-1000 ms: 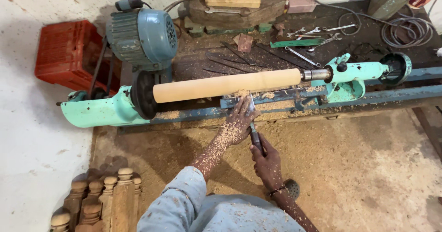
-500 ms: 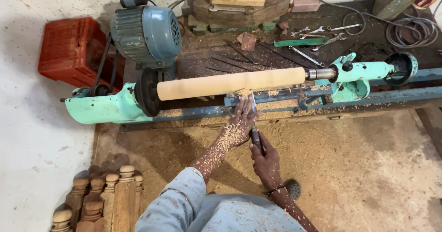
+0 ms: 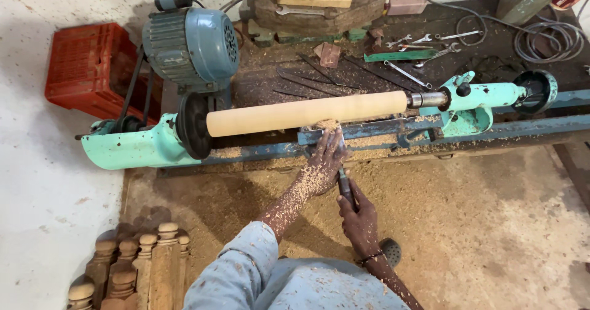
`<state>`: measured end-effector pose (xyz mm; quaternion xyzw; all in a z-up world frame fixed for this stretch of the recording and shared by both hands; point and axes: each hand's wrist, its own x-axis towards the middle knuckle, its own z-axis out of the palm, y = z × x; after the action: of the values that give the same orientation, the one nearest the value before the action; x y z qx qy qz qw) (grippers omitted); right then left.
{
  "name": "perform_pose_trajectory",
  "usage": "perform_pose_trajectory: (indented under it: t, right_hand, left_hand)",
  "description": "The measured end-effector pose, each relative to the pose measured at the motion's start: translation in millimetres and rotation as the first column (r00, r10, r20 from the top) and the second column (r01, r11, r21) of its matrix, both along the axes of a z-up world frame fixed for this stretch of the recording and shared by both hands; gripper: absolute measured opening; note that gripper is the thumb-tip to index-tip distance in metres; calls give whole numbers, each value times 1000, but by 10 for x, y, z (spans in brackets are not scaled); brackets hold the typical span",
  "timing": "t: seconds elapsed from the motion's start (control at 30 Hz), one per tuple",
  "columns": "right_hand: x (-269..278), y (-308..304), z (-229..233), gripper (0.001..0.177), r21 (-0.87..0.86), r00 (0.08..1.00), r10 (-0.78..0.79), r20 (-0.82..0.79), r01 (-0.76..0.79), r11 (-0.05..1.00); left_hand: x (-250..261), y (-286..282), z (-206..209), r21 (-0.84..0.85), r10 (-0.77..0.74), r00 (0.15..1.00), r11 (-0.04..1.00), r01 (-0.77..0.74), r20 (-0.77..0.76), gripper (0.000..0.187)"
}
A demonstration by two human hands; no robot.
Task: The person shapes a piece of wood on a lathe using a chisel and measures the diameter with calipers.
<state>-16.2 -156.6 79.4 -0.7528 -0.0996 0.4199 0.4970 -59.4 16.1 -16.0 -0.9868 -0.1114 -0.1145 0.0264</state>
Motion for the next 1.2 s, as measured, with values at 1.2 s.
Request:
perform_pose_trajectory:
  t: [1.2]
  right_hand:
    - [122, -53, 96, 59, -60, 991, 90, 96, -84, 995]
  left_hand:
    - [59, -14, -81, -224, 87, 985, 973, -52, 150, 76]
